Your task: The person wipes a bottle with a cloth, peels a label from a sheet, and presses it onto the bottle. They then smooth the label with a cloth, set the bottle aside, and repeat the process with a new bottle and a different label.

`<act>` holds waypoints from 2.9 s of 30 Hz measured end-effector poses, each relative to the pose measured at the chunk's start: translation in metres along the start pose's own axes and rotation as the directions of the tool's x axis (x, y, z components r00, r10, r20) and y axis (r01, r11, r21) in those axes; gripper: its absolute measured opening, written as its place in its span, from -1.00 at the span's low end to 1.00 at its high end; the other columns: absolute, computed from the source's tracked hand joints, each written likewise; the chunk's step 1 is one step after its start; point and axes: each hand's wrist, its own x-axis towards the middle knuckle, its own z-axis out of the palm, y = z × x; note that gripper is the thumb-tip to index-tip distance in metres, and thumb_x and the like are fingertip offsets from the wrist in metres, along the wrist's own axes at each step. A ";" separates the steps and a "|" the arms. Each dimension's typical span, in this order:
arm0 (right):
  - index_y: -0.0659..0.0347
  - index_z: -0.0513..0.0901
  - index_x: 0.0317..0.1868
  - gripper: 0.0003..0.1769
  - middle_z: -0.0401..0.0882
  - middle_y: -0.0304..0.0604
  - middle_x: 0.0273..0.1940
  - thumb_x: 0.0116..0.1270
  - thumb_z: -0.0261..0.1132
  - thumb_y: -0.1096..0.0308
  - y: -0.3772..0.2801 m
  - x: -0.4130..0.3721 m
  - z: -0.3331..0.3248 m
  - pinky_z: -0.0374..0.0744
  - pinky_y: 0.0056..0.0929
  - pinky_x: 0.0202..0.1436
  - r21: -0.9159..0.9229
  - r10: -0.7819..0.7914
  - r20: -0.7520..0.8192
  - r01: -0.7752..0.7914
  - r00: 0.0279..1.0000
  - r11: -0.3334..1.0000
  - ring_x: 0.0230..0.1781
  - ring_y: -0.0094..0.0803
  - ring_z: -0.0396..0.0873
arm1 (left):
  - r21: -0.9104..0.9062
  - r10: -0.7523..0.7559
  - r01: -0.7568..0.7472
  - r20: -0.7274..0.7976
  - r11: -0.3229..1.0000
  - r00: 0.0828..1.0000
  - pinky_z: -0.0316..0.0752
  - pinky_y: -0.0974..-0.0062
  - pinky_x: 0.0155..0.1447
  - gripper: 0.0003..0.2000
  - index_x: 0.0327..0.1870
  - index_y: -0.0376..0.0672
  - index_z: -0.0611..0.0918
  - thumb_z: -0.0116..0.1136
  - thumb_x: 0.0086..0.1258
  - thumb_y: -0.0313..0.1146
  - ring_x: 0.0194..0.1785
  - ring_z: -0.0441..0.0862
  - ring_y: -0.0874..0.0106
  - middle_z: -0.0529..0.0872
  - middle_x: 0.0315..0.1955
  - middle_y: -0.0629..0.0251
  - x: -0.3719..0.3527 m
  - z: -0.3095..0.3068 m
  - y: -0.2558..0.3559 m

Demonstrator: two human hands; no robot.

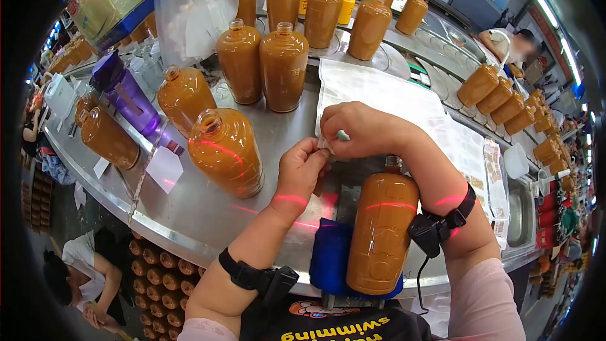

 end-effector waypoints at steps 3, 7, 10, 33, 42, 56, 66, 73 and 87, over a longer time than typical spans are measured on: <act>0.30 0.65 -0.47 -0.88 0.65 -0.07 -0.23 0.06 0.31 0.40 0.004 0.001 0.003 0.59 -0.30 -0.10 -0.017 0.007 -0.011 -0.008 1.000 1.000 -0.20 -0.17 0.63 | -0.004 0.012 -0.012 0.004 1.000 1.000 0.41 0.68 -0.21 -0.92 -0.20 -0.16 0.64 0.11 0.44 -0.41 -0.32 0.54 0.65 0.66 -0.35 0.47 0.000 0.000 -0.001; 0.29 0.65 -0.48 -0.89 0.64 -0.07 -0.24 0.07 0.32 0.40 0.008 -0.002 0.004 0.59 -0.29 -0.10 -0.006 -0.025 -0.052 0.025 0.998 1.000 -0.21 -0.17 0.63 | 0.003 0.008 -0.008 0.002 1.000 1.000 0.41 0.67 -0.21 -0.92 -0.21 -0.17 0.64 0.11 0.43 -0.41 -0.32 0.55 0.65 0.66 -0.36 0.47 -0.001 0.000 0.003; 0.28 0.65 -0.48 -0.90 0.64 -0.07 -0.25 0.07 0.32 0.41 0.004 -0.003 0.003 0.59 -0.29 -0.10 -0.008 -0.012 -0.048 0.012 0.999 1.000 -0.22 -0.16 0.63 | 0.003 0.004 -0.004 -0.006 1.000 1.000 0.42 0.67 -0.21 -0.92 -0.22 -0.17 0.65 0.11 0.43 -0.41 -0.32 0.56 0.65 0.66 -0.36 0.48 -0.001 0.000 0.004; 0.32 0.62 -0.50 -0.87 0.65 -0.05 -0.22 0.07 0.31 0.40 0.000 -0.001 0.003 0.58 -0.28 -0.06 -0.014 0.004 -0.027 -0.005 1.000 1.000 -0.18 -0.13 0.63 | 0.009 0.006 -0.006 0.002 1.000 1.000 0.42 0.67 -0.23 -0.90 -0.27 -0.16 0.63 0.07 0.44 -0.41 -0.33 0.57 0.65 0.63 -0.41 0.49 -0.002 0.001 0.005; 0.32 0.65 -0.47 -0.87 0.66 -0.07 -0.20 0.06 0.30 0.41 0.002 -0.003 0.002 0.59 -0.30 -0.09 0.005 -0.014 -0.043 0.014 0.999 1.000 -0.19 -0.18 0.63 | 0.014 0.014 -0.014 0.002 1.000 1.000 0.42 0.67 -0.22 -0.90 -0.26 -0.16 0.62 0.07 0.45 -0.40 -0.33 0.56 0.65 0.63 -0.39 0.48 -0.003 0.003 0.005; 0.33 0.63 -0.45 -0.91 0.64 -0.10 -0.17 0.08 0.29 0.46 0.009 -0.012 -0.007 0.56 -0.34 -0.02 0.090 0.044 -0.187 -0.027 0.981 0.996 -0.16 -0.22 0.60 | 0.177 0.119 -0.098 -0.116 0.979 0.986 0.41 0.60 -0.39 -0.84 -0.45 -0.24 0.59 0.10 0.35 -0.41 -0.50 0.52 0.66 0.62 -0.59 0.41 0.003 0.001 -0.008; 0.22 0.64 -0.33 -0.91 0.60 -0.21 -0.18 0.24 0.25 0.38 0.051 -0.082 -0.036 0.59 -0.43 -0.32 0.822 0.658 -0.299 -0.164 0.691 0.545 -0.41 -0.50 0.54 | 0.398 0.230 -0.150 -0.162 0.905 0.959 0.47 0.52 -0.32 -0.88 -0.39 -0.24 0.59 0.14 0.32 -0.40 -0.44 0.53 0.60 0.64 -0.51 0.33 0.003 -0.006 -0.005; 0.24 0.64 -0.28 -0.83 0.59 -0.17 -0.33 0.28 0.31 0.30 0.056 -0.096 -0.023 0.61 -0.39 -0.38 0.944 0.685 -0.195 -0.055 0.702 0.324 -0.40 -0.43 0.56 | 0.751 0.589 -0.587 0.337 0.303 0.735 0.36 0.19 0.22 -0.79 -0.09 -0.12 0.71 0.13 0.35 -0.31 -0.03 0.55 0.05 0.70 -0.20 0.01 0.001 0.024 0.040; 0.15 0.68 -0.02 -0.72 0.55 -0.16 0.07 0.28 0.21 0.53 0.031 -0.064 -0.024 0.59 -0.40 -0.02 -0.032 -0.006 -0.626 -0.017 0.779 0.999 0.07 -0.33 0.56 | 0.797 0.411 -0.334 0.118 0.504 0.904 0.46 0.07 -0.10 -0.77 -0.36 -0.32 0.59 0.09 0.29 -0.29 -0.23 0.62 -0.06 0.67 -0.43 -0.09 0.035 0.064 0.056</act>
